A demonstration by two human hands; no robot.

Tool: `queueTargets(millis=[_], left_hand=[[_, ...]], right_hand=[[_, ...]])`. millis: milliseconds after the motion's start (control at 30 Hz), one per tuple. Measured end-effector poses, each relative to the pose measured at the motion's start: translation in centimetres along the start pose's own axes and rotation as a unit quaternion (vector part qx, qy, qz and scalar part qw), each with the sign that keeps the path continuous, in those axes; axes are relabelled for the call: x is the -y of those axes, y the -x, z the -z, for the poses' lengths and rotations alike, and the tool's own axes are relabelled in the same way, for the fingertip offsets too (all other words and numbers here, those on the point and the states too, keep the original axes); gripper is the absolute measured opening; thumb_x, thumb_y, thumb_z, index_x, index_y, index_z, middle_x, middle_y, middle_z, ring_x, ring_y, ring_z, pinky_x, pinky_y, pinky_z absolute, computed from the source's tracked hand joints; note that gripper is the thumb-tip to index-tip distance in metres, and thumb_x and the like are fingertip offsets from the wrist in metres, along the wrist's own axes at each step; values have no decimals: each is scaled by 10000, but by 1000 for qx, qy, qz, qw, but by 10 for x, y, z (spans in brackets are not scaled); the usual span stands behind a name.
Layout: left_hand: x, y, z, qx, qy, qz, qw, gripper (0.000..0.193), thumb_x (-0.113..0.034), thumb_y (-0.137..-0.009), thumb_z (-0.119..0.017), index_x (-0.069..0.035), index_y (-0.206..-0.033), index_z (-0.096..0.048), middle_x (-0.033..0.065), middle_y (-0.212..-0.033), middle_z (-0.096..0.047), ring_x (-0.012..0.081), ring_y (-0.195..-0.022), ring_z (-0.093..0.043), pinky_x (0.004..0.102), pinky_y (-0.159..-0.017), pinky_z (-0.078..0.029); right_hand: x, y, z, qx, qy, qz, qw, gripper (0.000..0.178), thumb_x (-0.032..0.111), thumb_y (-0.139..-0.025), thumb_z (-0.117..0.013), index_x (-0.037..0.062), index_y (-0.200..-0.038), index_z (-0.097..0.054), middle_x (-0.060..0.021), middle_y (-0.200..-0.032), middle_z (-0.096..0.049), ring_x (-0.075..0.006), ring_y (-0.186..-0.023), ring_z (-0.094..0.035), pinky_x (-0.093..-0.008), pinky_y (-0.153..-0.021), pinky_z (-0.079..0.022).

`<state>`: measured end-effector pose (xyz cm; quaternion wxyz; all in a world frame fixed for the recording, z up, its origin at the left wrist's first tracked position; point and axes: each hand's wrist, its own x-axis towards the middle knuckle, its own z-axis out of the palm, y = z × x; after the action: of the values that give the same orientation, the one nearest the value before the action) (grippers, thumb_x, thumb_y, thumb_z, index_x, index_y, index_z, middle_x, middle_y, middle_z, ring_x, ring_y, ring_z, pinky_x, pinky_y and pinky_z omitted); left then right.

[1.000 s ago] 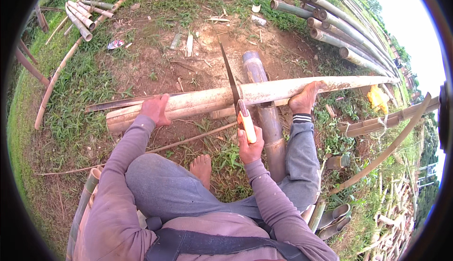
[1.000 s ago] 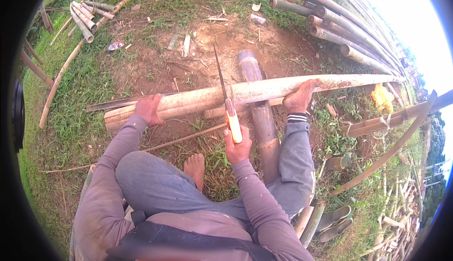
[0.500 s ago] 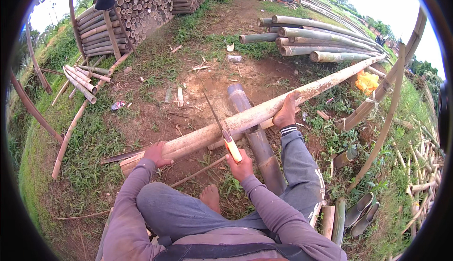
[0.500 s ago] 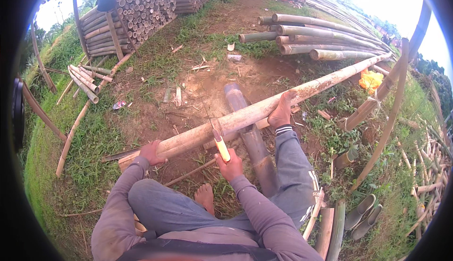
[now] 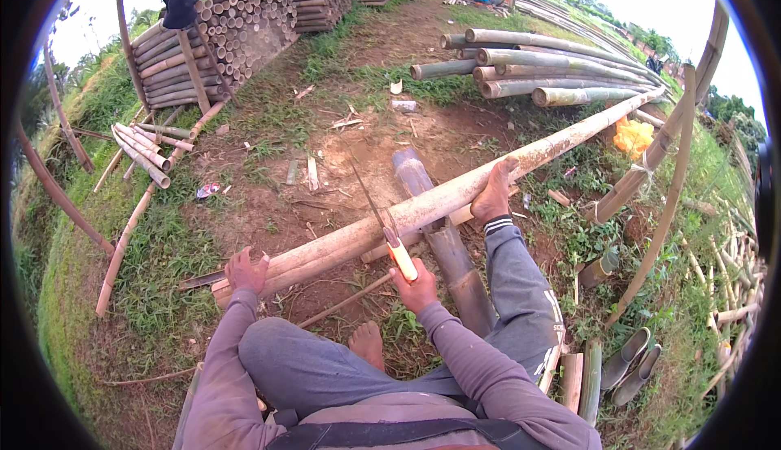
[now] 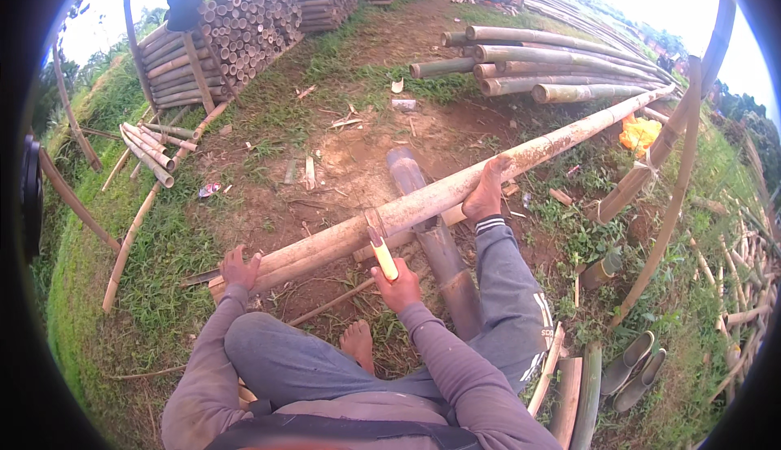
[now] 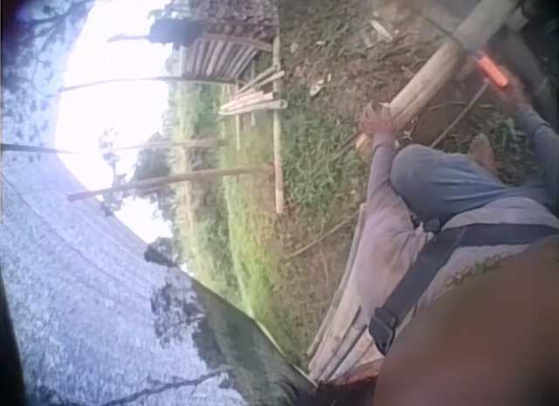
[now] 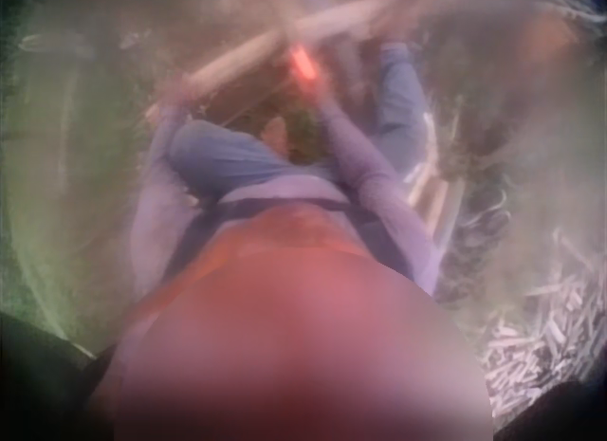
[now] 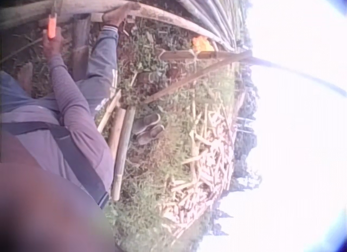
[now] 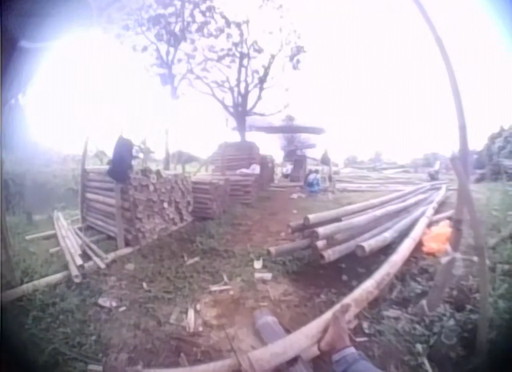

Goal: The person sits on the ground and uses a hand saw to cut long bamboo poles into shorter sections. They repeatedly position the bamboo, saw through it, and set the cut pieces aside.

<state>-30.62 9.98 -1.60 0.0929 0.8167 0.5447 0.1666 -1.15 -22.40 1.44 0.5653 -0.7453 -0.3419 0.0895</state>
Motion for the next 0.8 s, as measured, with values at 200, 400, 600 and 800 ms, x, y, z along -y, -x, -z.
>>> queueTargets(millis=[200,400,600,800], left_hand=[[56,-15,-1,102,70,223,967,741,-581,-910,-702,-119,-1470,-553,168,-1509,-540,308,-1479,-399,493,-1222,-272],[51,-4,-11,-101,-50,372,922,912,-661,-860,-708,-1,-1468,-540,267,-1396,-631,387,-1354,-561,445,-1165,-390],[178,-17,-54,-66,171,352,918,1030,-725,-816,-718,144,-1351,-581,328,-1382,-632,443,-1286,-621,461,-1104,-460],[167,-3,-48,-114,155,324,926,901,-633,-878,-681,99,-1391,-563,354,-1326,-648,478,-1293,-607,480,-1102,-466]], right_hand=[[-5,-1,-2,-6,-14,19,1000,330,308,-934,-815,36,-1022,-649,-141,-755,-700,-272,-674,-691,-417,-664,-548],[-6,2,10,1,3,3,1000,323,329,-945,-807,45,-1029,-677,-116,-755,-705,-224,-671,-693,-389,-662,-547],[5,-2,-2,2,-20,8,1000,320,339,-954,-799,54,-1054,-693,-118,-769,-716,-228,-684,-707,-380,-672,-555],[30,-11,4,12,23,-11,1000,361,351,-982,-762,36,-1121,-654,-127,-820,-722,-225,-752,-706,-387,-705,-560]])
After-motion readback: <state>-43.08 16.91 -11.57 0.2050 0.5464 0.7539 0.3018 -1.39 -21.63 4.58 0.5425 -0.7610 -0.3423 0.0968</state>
